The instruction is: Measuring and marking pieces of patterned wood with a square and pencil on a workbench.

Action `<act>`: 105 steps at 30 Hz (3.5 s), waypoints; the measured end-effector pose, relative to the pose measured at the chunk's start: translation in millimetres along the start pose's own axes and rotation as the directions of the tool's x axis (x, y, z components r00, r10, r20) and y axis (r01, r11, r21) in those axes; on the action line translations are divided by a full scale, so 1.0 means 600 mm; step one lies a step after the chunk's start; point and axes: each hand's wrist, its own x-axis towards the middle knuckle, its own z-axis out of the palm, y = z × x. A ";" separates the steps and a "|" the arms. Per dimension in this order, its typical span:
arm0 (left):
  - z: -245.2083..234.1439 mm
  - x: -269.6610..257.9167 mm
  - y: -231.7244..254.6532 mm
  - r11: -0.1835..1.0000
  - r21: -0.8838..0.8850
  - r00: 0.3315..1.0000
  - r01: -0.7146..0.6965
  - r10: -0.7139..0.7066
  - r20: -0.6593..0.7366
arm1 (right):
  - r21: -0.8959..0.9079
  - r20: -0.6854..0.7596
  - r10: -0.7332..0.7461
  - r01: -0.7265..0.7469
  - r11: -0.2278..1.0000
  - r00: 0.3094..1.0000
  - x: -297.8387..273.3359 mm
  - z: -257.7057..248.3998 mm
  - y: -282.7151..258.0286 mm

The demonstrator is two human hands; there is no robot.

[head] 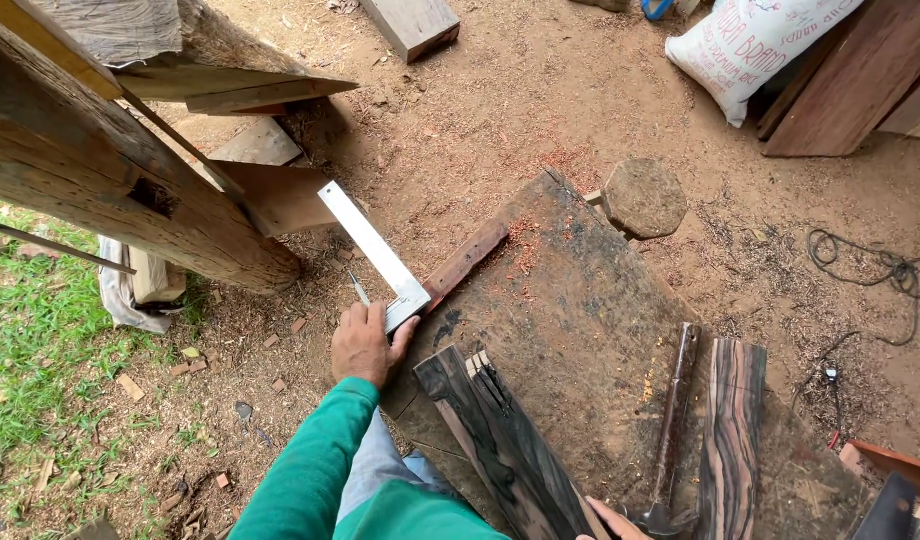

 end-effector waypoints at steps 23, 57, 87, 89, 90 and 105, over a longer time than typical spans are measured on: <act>-0.001 0.001 -0.002 1.000 0.003 1.000 -0.029 0.029 0.009 | -0.391 -0.665 -0.347 0.087 0.916 0.661 -0.187 0.129 -0.345; 0.034 0.033 -0.132 0.676 -0.468 0.774 -0.569 0.632 -0.028 | 0.678 -0.566 0.749 0.712 0.184 0.345 0.184 1.014 -0.040; -0.058 -0.335 0.630 0.058 -0.628 0.068 -0.776 0.998 0.008 | 0.939 -0.090 0.799 0.318 -0.131 0.594 0.176 0.936 0.008; -0.001 -0.378 0.697 0.099 -0.606 0.066 -0.789 0.995 0.077 | 0.857 -0.121 0.904 0.502 -0.113 0.410 0.152 0.943 0.061; 0.018 -0.396 0.730 0.090 -0.610 0.048 -0.787 0.995 0.084 | 0.855 -0.104 0.904 0.502 -0.132 0.415 0.120 0.924 0.080; 0.113 -0.541 0.825 0.314 -0.379 0.235 -0.871 0.941 0.243 | 0.203 -0.667 0.731 0.979 -0.012 0.147 -0.364 0.505 0.124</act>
